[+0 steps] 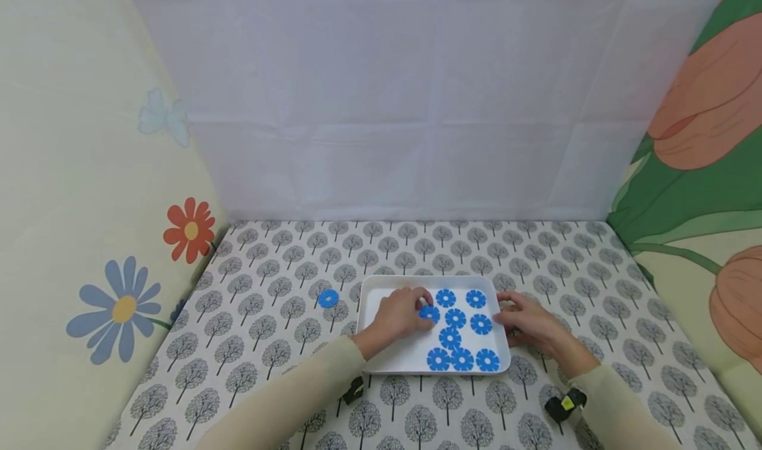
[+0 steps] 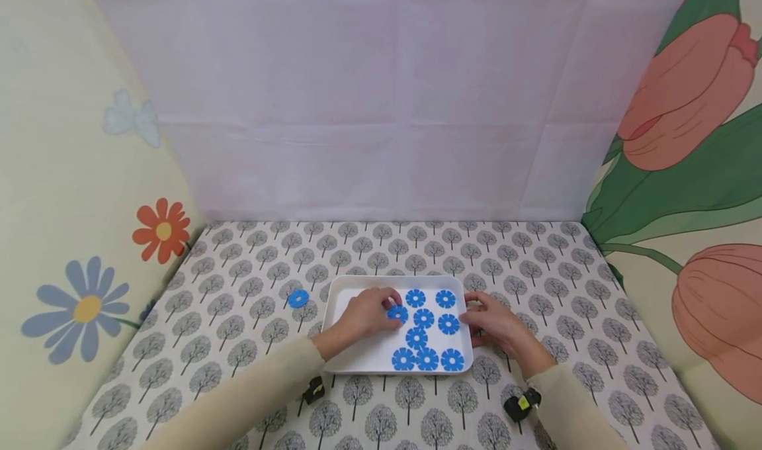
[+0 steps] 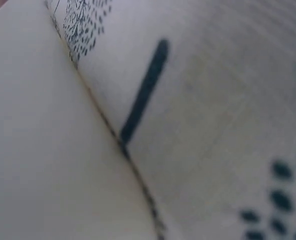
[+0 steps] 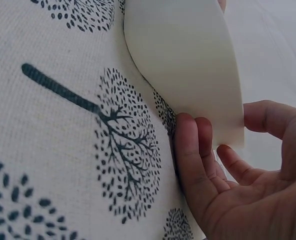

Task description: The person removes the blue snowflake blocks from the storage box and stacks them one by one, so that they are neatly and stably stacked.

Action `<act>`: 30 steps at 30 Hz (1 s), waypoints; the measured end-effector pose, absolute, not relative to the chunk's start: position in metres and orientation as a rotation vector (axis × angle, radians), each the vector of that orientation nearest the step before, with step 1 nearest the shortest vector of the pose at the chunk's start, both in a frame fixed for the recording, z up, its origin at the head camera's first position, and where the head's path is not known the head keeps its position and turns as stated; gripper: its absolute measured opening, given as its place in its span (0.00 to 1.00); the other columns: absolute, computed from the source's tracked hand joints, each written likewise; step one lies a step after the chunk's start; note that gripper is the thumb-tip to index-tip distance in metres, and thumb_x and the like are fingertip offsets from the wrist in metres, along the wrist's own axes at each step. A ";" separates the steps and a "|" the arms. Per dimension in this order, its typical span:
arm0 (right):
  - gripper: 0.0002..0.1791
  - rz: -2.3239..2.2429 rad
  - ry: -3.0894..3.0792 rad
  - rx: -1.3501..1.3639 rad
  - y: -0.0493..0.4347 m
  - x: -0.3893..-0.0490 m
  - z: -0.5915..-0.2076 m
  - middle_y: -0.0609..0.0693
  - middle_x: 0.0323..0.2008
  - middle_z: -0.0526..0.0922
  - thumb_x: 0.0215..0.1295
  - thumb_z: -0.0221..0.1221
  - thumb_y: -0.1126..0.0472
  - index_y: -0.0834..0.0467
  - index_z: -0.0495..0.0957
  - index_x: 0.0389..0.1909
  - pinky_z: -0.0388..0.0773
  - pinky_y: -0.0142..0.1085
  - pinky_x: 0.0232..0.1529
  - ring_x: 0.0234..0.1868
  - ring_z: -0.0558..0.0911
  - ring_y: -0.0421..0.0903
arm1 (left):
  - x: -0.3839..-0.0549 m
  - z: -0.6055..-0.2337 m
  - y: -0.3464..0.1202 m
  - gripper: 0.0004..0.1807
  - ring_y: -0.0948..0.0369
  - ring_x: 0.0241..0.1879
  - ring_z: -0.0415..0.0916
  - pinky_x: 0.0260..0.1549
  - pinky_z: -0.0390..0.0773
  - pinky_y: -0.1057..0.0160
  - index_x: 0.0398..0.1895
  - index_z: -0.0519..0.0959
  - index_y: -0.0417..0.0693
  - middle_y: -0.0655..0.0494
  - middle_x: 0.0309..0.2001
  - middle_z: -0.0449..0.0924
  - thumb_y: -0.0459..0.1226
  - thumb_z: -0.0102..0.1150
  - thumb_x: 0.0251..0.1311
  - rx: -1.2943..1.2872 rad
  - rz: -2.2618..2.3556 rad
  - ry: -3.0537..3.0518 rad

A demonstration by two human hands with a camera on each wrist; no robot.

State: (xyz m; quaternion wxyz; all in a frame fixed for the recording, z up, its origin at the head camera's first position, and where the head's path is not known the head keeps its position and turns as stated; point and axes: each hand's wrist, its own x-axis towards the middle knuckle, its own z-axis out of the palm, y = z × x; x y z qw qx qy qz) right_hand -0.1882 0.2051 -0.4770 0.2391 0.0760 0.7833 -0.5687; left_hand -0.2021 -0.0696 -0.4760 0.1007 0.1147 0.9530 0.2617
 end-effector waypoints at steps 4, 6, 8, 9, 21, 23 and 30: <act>0.34 -1.555 2.143 0.210 0.205 -0.188 -0.476 0.63 0.54 0.79 0.68 0.60 0.62 0.62 0.60 0.72 0.84 0.45 0.38 0.41 0.84 0.52 | -0.203 -0.476 -0.070 0.21 0.60 0.38 0.77 0.46 0.74 0.53 0.46 0.81 0.60 0.60 0.40 0.83 0.46 0.78 0.48 0.361 0.762 2.813; 0.34 -1.557 2.140 0.203 0.205 -0.188 -0.476 0.63 0.54 0.79 0.68 0.61 0.62 0.62 0.60 0.72 0.84 0.45 0.38 0.41 0.84 0.52 | -0.203 -0.476 -0.070 0.21 0.61 0.37 0.77 0.46 0.74 0.53 0.47 0.81 0.60 0.60 0.39 0.83 0.46 0.78 0.48 0.366 0.757 2.811; 0.34 -1.563 2.138 0.201 0.205 -0.188 -0.475 0.63 0.53 0.79 0.68 0.61 0.62 0.62 0.60 0.72 0.84 0.45 0.38 0.41 0.83 0.52 | -0.203 -0.476 -0.070 0.22 0.60 0.37 0.77 0.46 0.74 0.53 0.47 0.82 0.58 0.60 0.39 0.83 0.46 0.78 0.48 0.362 0.764 2.806; 0.34 -1.563 2.137 0.195 0.205 -0.188 -0.475 0.63 0.53 0.79 0.68 0.61 0.62 0.62 0.60 0.72 0.84 0.45 0.38 0.41 0.83 0.52 | -0.203 -0.475 -0.070 0.22 0.61 0.37 0.77 0.46 0.74 0.53 0.48 0.83 0.58 0.60 0.39 0.83 0.46 0.78 0.48 0.358 0.762 2.804; 0.34 -1.557 2.137 0.174 0.205 -0.187 -0.475 0.62 0.50 0.79 0.69 0.60 0.63 0.63 0.59 0.72 0.84 0.44 0.37 0.40 0.83 0.51 | -0.204 -0.472 -0.070 0.25 0.61 0.37 0.76 0.42 0.76 0.57 0.49 0.84 0.53 0.58 0.39 0.83 0.46 0.80 0.46 0.355 0.739 2.777; 0.34 -1.557 2.138 0.190 0.205 -0.188 -0.475 0.61 0.49 0.80 0.68 0.61 0.62 0.62 0.60 0.72 0.84 0.44 0.36 0.39 0.83 0.51 | -0.204 -0.471 -0.070 0.24 0.61 0.36 0.75 0.42 0.76 0.58 0.48 0.84 0.53 0.59 0.38 0.82 0.45 0.80 0.46 0.351 0.736 2.776; 0.34 -1.544 2.133 0.190 0.205 -0.187 -0.475 0.62 0.50 0.80 0.68 0.61 0.62 0.62 0.60 0.72 0.83 0.44 0.37 0.40 0.83 0.52 | -0.205 -0.466 -0.070 0.24 0.62 0.33 0.73 0.33 0.75 0.63 0.47 0.84 0.50 0.60 0.35 0.76 0.43 0.80 0.44 0.318 0.818 2.751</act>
